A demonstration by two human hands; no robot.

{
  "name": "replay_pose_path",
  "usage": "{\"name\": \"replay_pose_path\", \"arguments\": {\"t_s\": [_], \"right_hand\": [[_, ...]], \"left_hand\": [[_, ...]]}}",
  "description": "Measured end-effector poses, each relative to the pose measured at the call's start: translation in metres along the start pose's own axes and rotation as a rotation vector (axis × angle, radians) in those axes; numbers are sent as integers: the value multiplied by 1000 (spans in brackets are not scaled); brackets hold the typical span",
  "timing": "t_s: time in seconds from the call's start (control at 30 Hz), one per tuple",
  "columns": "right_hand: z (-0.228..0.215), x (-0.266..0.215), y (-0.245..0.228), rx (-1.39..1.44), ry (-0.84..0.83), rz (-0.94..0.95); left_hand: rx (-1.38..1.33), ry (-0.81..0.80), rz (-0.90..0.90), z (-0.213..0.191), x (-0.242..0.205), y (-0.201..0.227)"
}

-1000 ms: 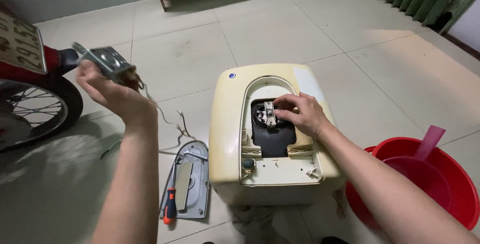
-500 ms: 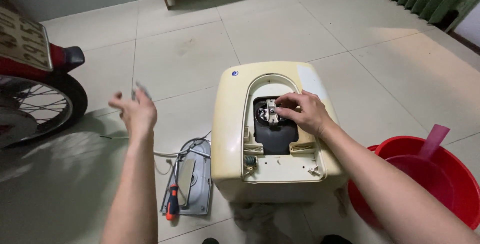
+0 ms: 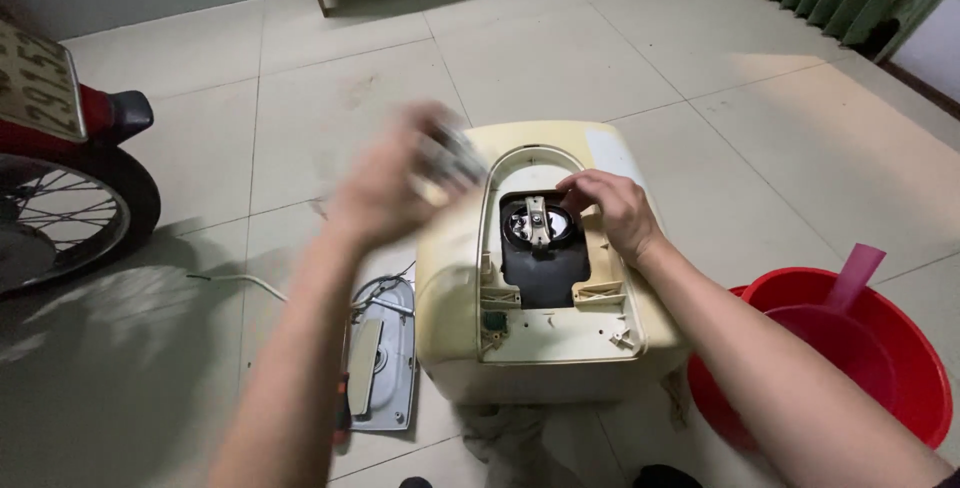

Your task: Tightening the bolts of a heating element inside a water heater using a wrench.

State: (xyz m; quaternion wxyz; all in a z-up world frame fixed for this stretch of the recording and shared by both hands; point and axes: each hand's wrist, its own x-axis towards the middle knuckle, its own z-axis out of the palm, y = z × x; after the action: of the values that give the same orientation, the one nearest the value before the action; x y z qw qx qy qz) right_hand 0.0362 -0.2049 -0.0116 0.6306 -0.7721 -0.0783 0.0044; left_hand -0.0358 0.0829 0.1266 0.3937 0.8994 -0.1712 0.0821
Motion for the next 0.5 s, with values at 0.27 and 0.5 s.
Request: {"name": "replay_pose_path", "arguments": {"t_s": [0.27,0.5], "right_hand": [[-1,-6,-9,-45,20,-93],[-3,-8,-11,-275,-19,-69]], "left_hand": [[518,-583,246,102,-14,22],[589,-419,381,145,-8,-33]]}}
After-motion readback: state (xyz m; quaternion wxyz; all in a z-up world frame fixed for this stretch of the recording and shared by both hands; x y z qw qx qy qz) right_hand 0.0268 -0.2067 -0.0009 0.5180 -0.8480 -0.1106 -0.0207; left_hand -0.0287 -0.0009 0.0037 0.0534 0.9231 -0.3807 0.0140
